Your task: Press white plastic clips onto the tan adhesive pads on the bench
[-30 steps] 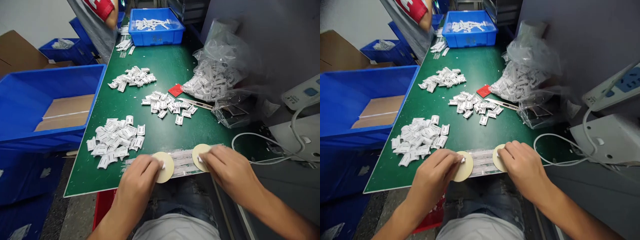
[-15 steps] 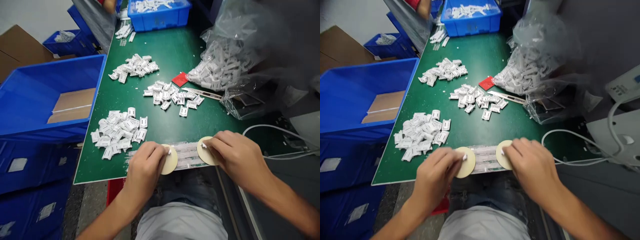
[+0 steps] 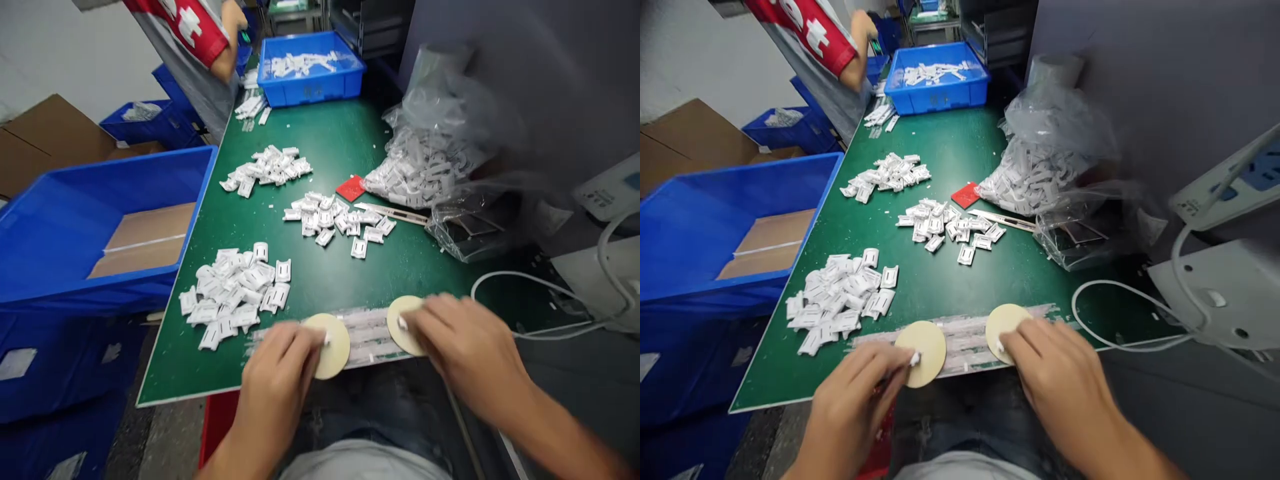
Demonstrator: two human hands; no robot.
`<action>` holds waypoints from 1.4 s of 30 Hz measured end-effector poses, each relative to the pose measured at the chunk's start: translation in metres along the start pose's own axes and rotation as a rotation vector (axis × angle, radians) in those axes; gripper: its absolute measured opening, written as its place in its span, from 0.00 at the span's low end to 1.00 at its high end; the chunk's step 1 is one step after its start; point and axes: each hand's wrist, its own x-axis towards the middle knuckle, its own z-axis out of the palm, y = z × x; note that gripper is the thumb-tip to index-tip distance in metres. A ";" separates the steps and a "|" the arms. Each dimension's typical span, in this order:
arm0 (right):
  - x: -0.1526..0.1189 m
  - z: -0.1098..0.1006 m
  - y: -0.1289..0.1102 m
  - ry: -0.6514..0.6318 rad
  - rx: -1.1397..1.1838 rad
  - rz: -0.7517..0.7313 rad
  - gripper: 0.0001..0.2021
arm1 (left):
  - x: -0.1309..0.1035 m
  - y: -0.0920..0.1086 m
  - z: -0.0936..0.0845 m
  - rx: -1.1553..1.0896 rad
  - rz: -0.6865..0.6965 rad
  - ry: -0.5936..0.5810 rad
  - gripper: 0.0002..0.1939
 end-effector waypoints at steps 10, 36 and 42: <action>0.000 0.001 0.000 0.027 -0.048 0.031 0.11 | 0.005 -0.002 0.003 -0.011 0.010 0.006 0.07; -0.005 0.000 -0.007 0.034 -0.053 0.070 0.12 | -0.003 0.000 0.007 0.087 0.102 0.053 0.08; -0.004 0.005 -0.009 0.081 -0.078 0.050 0.11 | -0.002 0.000 0.010 0.061 0.144 0.082 0.07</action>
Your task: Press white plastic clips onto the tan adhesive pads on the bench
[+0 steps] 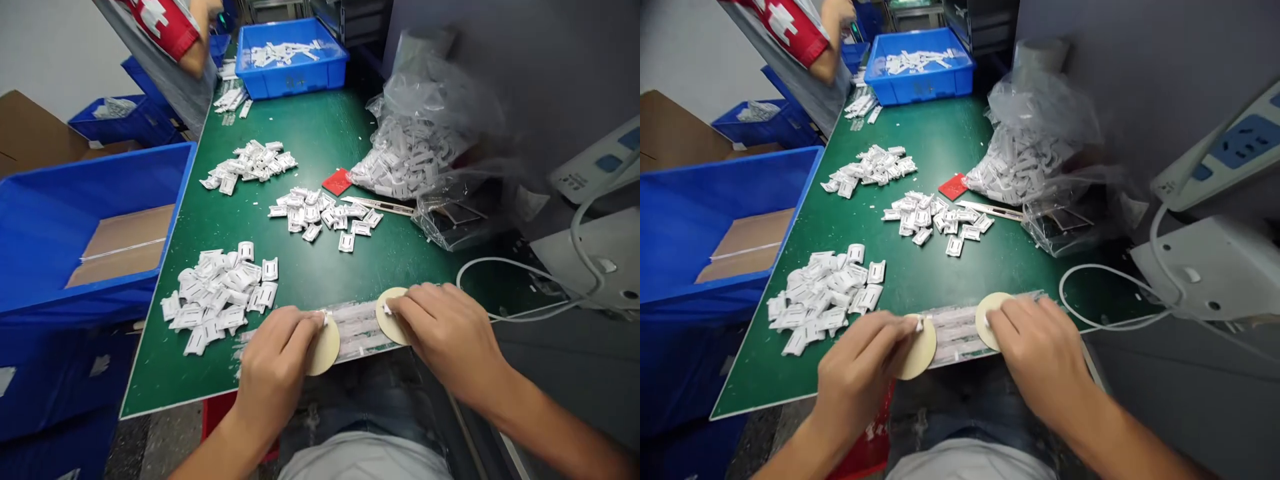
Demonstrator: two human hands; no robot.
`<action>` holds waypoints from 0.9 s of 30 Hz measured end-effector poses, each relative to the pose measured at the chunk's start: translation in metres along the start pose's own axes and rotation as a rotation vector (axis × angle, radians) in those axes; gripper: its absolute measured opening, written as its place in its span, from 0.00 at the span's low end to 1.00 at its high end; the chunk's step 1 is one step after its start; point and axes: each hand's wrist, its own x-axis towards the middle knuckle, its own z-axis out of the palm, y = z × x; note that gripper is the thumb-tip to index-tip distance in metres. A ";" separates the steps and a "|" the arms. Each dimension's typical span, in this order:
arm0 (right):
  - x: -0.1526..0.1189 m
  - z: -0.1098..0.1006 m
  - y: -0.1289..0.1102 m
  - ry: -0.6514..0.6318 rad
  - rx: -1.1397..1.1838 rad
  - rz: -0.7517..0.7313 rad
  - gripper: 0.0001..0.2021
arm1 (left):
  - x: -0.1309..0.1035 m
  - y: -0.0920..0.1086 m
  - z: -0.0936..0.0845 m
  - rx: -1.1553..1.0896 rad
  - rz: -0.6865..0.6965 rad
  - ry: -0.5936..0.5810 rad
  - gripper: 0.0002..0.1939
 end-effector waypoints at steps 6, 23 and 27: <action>0.008 0.003 0.001 0.079 0.011 -0.065 0.09 | -0.007 0.001 0.002 -0.041 -0.014 0.060 0.09; 0.003 -0.003 0.001 0.173 -0.090 -0.207 0.09 | 0.007 -0.006 0.000 -0.032 -0.024 0.064 0.04; 0.004 0.000 0.003 0.141 -0.110 -0.191 0.09 | 0.009 -0.004 0.000 -0.017 -0.004 0.025 0.04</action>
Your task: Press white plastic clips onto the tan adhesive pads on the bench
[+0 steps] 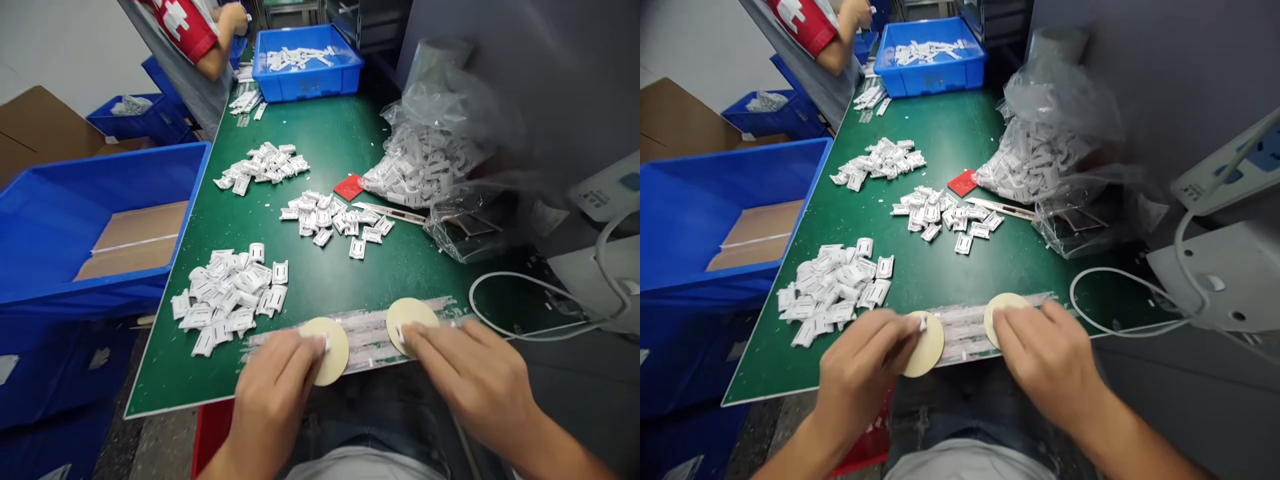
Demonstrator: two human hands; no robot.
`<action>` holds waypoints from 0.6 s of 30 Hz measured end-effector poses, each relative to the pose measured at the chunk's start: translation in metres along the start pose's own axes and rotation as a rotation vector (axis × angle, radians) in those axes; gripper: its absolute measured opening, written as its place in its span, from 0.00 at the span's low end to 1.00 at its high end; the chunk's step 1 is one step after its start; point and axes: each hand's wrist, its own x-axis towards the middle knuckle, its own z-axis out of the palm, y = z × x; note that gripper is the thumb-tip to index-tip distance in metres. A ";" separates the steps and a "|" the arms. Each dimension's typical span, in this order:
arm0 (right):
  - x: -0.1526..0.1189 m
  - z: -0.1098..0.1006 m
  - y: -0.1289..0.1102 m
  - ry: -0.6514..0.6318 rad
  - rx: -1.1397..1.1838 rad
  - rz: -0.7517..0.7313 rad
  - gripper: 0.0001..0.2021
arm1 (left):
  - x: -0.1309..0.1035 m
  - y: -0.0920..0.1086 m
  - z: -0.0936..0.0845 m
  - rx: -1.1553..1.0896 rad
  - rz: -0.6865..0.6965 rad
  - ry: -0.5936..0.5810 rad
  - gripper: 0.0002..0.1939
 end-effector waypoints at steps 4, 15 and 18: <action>0.008 0.003 0.004 0.030 0.006 -0.019 0.09 | 0.000 -0.001 0.000 -0.013 -0.031 0.033 0.04; -0.006 -0.009 0.001 -0.029 0.013 0.027 0.08 | -0.003 0.005 -0.001 0.006 -0.075 -0.003 0.04; -0.005 -0.008 0.004 -0.020 0.090 -0.007 0.09 | -0.001 0.005 -0.001 -0.022 -0.071 -0.019 0.06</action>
